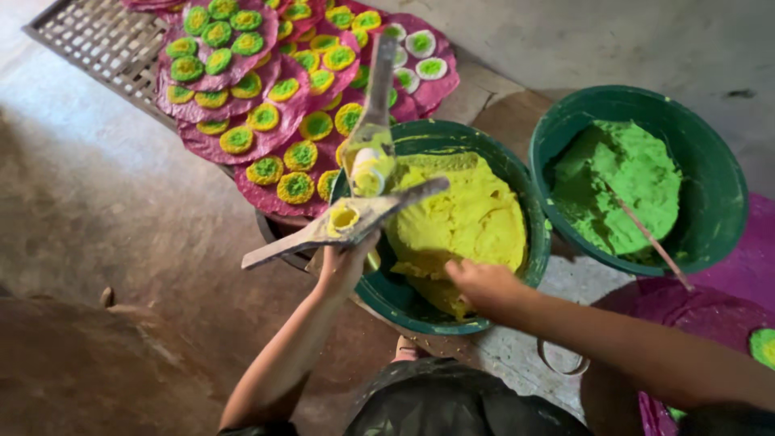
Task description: The person uses a wooden press tool to scoop green and yellow dough from separate bowls and form circular shapes onto a pink mat. They repeatedly fill the press, squeeze the handles to extrude the dough, and arrange the resulting rings on the surface.
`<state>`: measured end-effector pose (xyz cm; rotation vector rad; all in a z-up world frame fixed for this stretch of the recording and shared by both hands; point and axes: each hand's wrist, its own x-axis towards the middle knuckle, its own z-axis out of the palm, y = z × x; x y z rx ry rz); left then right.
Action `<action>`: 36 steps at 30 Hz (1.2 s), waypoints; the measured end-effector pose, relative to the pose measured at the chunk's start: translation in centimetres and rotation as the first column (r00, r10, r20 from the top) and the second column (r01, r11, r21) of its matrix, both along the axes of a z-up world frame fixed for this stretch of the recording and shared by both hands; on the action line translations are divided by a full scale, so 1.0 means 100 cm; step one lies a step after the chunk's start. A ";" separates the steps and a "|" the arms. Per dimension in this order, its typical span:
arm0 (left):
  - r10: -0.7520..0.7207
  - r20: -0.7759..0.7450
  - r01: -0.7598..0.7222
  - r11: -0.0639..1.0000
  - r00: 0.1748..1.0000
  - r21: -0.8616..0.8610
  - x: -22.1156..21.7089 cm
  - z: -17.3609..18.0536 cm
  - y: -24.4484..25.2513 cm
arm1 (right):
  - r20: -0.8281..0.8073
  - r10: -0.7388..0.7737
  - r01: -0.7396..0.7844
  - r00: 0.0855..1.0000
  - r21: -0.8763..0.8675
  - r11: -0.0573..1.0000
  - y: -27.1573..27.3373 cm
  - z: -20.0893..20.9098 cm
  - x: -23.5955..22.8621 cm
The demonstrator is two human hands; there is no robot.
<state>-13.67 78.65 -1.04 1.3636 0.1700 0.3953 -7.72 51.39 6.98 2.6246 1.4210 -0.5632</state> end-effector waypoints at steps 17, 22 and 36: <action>0.390 0.211 -0.428 0.885 0.896 0.181 0.013 0.012 -0.005 | 0.488 -0.126 0.051 0.864 0.164 0.985 0.089 0.039 0.138; 0.401 0.304 -0.470 0.859 0.864 0.202 0.018 0.007 -0.005 | 0.378 -0.159 0.176 0.912 -0.009 0.984 0.103 -0.001 0.142; 0.382 0.227 -0.421 0.894 0.896 0.155 0.024 0.003 -0.002 | 0.696 -0.011 0.006 0.718 0.011 1.000 0.142 -0.096 0.027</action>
